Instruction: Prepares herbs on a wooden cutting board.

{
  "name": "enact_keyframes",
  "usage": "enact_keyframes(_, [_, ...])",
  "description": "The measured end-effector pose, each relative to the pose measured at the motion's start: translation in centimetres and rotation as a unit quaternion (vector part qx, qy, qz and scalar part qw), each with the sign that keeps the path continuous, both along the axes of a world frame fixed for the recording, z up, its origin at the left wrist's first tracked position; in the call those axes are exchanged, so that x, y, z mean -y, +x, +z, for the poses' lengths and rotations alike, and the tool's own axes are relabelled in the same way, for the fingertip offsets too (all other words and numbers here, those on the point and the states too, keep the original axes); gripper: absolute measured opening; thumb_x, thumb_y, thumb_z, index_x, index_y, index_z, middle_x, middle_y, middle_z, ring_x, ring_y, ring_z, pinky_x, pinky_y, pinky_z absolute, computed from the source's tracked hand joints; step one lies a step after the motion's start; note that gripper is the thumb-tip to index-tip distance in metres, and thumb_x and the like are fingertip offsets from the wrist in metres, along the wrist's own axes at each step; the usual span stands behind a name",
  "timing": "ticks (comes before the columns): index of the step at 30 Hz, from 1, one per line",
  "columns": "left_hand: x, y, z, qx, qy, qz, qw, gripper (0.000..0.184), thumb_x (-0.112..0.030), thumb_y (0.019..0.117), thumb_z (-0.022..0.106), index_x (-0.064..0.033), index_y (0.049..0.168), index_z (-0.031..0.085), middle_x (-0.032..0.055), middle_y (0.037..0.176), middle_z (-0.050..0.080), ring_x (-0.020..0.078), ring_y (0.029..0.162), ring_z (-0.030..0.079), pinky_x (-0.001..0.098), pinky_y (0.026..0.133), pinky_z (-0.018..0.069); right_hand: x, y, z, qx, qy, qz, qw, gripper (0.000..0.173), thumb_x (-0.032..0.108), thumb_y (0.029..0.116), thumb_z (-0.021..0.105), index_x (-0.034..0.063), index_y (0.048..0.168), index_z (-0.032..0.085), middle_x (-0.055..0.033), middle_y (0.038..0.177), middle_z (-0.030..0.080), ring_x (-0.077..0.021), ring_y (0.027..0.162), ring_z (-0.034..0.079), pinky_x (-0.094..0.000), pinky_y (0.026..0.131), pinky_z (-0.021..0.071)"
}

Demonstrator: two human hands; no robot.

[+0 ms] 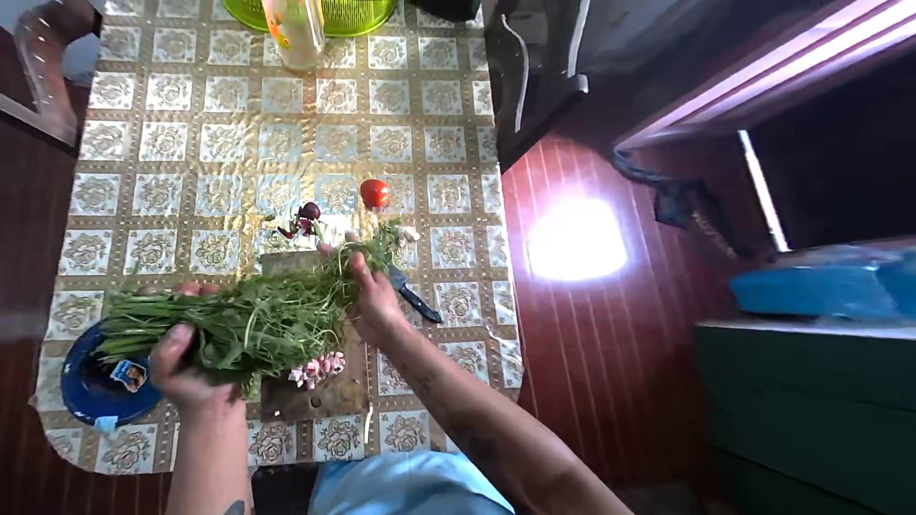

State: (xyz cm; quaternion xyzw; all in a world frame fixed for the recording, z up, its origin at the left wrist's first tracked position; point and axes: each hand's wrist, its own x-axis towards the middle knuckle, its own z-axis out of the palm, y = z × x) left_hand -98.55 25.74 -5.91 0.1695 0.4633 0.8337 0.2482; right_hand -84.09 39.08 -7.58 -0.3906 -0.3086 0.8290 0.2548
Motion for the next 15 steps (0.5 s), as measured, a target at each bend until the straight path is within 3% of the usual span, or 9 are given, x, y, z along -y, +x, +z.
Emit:
enact_keyframes(1, [0.0, 0.1, 0.0, -0.010, -0.025, -0.011, 1.000, 0.035, -0.028, 0.0776, 0.075, -0.0215, 0.112, 0.068, -0.0036, 0.109, 0.074, 0.0090, 0.104, 0.070, 0.0281, 0.089, 0.0592, -0.9, -0.1, -0.2, -0.019, 0.050, 0.022, 0.998, 0.049, 0.038, 0.1113, 0.037, 0.0147, 0.154, 0.041, -0.0043, 0.137, 0.066, -0.0145, 0.120, 0.064, -0.0368, 0.102, 0.0525])
enact_keyframes(3, [-0.3, 0.5, 0.5, -0.020, -0.080, -0.026, 0.996, 0.039, -0.029, 0.0769, 0.076, -0.0224, 0.114, 0.067, -0.0050, 0.108, 0.075, 0.0080, 0.102, 0.071, 0.0274, 0.087, 0.0602, -1.8, -0.4, 0.0, -0.005, 0.170, 0.088, 0.982, 0.047, 0.030, 0.1127, 0.034, 0.0086, 0.154, 0.042, -0.0087, 0.136, 0.066, -0.0163, 0.122, 0.064, -0.0385, 0.105, 0.0516])
enact_keyframes(5, [-0.8, 0.9, 1.3, -0.028, -0.142, -0.043, 0.989, 0.047, -0.030, 0.0751, 0.077, -0.0225, 0.118, 0.061, -0.0074, 0.106, 0.074, 0.0063, 0.098, 0.071, 0.0264, 0.084, 0.0610, -1.9, -0.5, 1.1, 0.044, 0.275, 0.183, 0.943, 0.046, 0.023, 0.1112, 0.042, 0.0044, 0.153, 0.043, -0.0140, 0.133, 0.066, -0.0210, 0.119, 0.064, -0.0427, 0.103, 0.0514])
enact_keyframes(7, [-1.8, 1.2, 2.0, -0.026, -0.183, -0.058, 0.981, 0.053, -0.026, 0.0719, 0.080, -0.0204, 0.120, 0.058, -0.0081, 0.103, 0.074, 0.0053, 0.095, 0.071, 0.0264, 0.081, 0.0616, -1.4, -0.6, 1.8, 0.069, 0.329, 0.247, 0.909, 0.045, 0.024, 0.1100, 0.047, 0.0021, 0.150, 0.048, -0.0186, 0.129, 0.067, -0.0261, 0.116, 0.066, -0.0477, 0.102, 0.0521])
enact_keyframes(10, [-3.0, 2.4, 3.0, -0.030, -0.235, -0.067, 0.969, 0.046, -0.009, 0.0768, 0.067, -0.0139, 0.121, 0.057, -0.0080, 0.100, 0.073, 0.0029, 0.091, 0.071, 0.0238, 0.079, 0.0616, 0.1, -0.4, 1.8, 0.051, 0.387, 0.283, 0.876, 0.052, 0.037, 0.1088, 0.044, -0.0062, 0.134, 0.058, -0.0229, 0.120, 0.067, -0.0283, 0.114, 0.065, -0.0480, 0.101, 0.0514])
enact_keyframes(12, [-3.5, 2.8, 3.1, -0.036, -0.238, -0.075, 0.968, 0.042, -0.003, 0.0779, 0.063, -0.0116, 0.119, 0.058, -0.0060, 0.101, 0.074, 0.0036, 0.090, 0.071, 0.0229, 0.077, 0.0617, 0.7, -0.1, 1.7, 0.027, 0.384, 0.307, 0.870, 0.078, 0.054, 0.0980, 0.056, -0.0066, 0.146, 0.046, -0.0243, 0.134, 0.062, -0.0290, 0.127, 0.059, -0.0478, 0.110, 0.0463])
enact_keyframes(13, [-3.7, 3.1, 3.0, -0.043, -0.245, -0.072, 0.966, 0.043, -0.001, 0.0776, 0.062, -0.0103, 0.119, 0.057, -0.0055, 0.101, 0.074, 0.0038, 0.091, 0.071, 0.0231, 0.078, 0.0617, 1.0, -0.1, 1.6, 0.021, 0.368, 0.304, 0.879, 0.088, 0.053, 0.0889, 0.070, -0.0065, 0.148, 0.044, -0.0241, 0.135, 0.061, -0.0282, 0.129, 0.058, -0.0469, 0.111, 0.0458])
enact_keyframes(15, [-3.8, 3.4, 2.5, -0.055, -0.275, -0.079, 0.957, 0.056, -0.005, 0.0735, 0.069, -0.0090, 0.126, 0.052, -0.0059, 0.106, 0.071, 0.0028, 0.098, 0.069, 0.0241, 0.085, 0.0607, 1.2, -0.1, 1.6, 0.031, 0.338, 0.295, 0.893, 0.086, 0.037, 0.0781, 0.087, -0.0051, 0.142, 0.049, -0.0204, 0.129, 0.064, -0.0228, 0.122, 0.062, -0.0422, 0.107, 0.0489])
